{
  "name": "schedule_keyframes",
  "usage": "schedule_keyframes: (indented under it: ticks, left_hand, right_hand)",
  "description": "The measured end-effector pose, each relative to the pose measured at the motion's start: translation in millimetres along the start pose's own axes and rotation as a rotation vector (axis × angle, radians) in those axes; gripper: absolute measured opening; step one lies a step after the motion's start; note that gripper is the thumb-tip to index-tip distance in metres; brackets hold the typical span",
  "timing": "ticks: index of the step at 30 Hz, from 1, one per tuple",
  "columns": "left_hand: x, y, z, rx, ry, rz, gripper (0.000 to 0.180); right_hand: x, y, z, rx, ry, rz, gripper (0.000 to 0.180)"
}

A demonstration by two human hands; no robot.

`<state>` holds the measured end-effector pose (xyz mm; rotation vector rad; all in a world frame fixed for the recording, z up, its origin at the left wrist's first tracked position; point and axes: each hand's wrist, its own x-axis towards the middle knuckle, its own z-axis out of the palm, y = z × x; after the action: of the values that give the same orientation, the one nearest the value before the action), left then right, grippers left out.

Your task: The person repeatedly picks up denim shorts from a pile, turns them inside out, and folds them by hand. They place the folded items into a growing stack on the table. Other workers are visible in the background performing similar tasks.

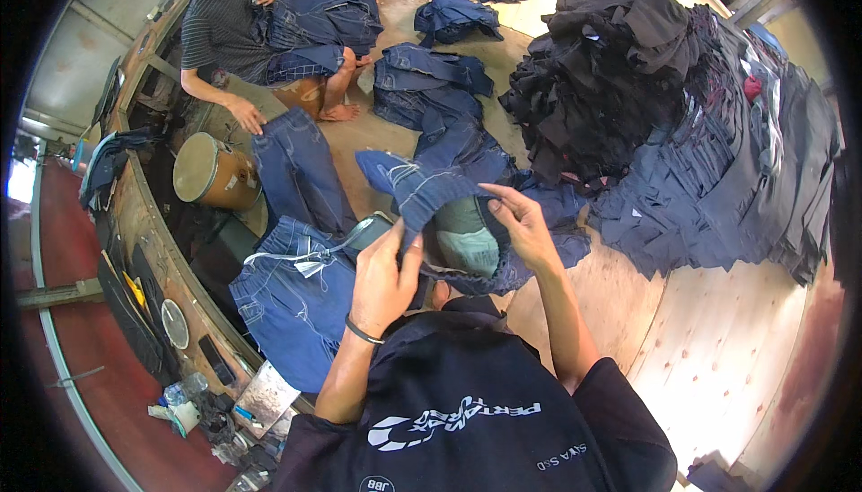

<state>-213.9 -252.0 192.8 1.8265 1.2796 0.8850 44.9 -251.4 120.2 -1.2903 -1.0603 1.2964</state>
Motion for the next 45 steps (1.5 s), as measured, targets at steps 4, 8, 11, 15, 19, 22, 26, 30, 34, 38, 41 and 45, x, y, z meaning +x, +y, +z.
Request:
schedule_keyframes:
  ticks: [4, 8, 11, 15, 19, 22, 26, 30, 34, 38, 41, 45]
  left_hand:
    - [0.8, 28.7, 8.7, -0.03, -0.013, 0.081, 0.039]
    - [-2.3, 35.3, 15.7, -0.026, -0.053, 0.092, 0.039]
    - [1.1, 40.7, 11.4, -0.017, -0.082, 0.084, 0.046]
    - [12.7, 66.0, -25.5, -0.224, -0.079, 0.119, 0.048]
    - [6.6, 112.1, -96.8, -0.468, 0.004, 0.527, 0.05]
    - [-7.2, 145.6, -127.7, -0.578, 0.066, 0.741, 0.046]
    - [-21.2, 169.0, -139.8, -0.594, 0.156, 0.833, 0.041]
    - [-33.1, 169.0, -142.3, -0.554, 0.266, 0.849, 0.037]
    - [-56.8, 145.4, -157.7, -0.436, 0.451, 0.788, 0.033]
    - [-86.1, 77.7, -178.2, -0.169, 0.836, 0.348, 0.031]
    - [-84.4, -31.9, -201.0, 0.048, 0.797, -0.166, 0.025]
    - [-107.9, -180.2, -201.4, 0.437, 0.472, -0.37, 0.052]
  right_hand:
    - [-13.4, -15.0, -12.5, -0.07, 0.059, 0.029, 0.034]
    - [-21.8, -14.4, -14.9, -0.013, 0.121, -0.007, 0.035]
    - [-21.7, -7.1, -19.9, -0.041, 0.192, -0.026, 0.034]
    - [0.6, -7.0, -42.7, -0.294, 0.372, -0.071, 0.031]
    - [52.7, -6.9, -61.6, -0.583, 0.426, -0.041, 0.03]
    - [89.1, 11.6, -55.0, -0.747, 0.431, -0.134, 0.03]
    - [128.2, 69.6, -19.6, -0.871, 0.389, -0.307, 0.031]
    - [141.5, 153.3, 39.5, -0.913, 0.156, -0.249, 0.037]
    - [116.1, 212.4, 89.1, -0.878, -0.099, -0.087, 0.041]
    - [78.9, 232.8, 102.6, -0.789, -0.238, -0.119, 0.039]
    - [57.6, 235.6, 93.0, -0.713, -0.28, 0.031, 0.039]
    - [30.3, 237.6, 68.9, -0.837, -0.31, 0.041, 0.04]
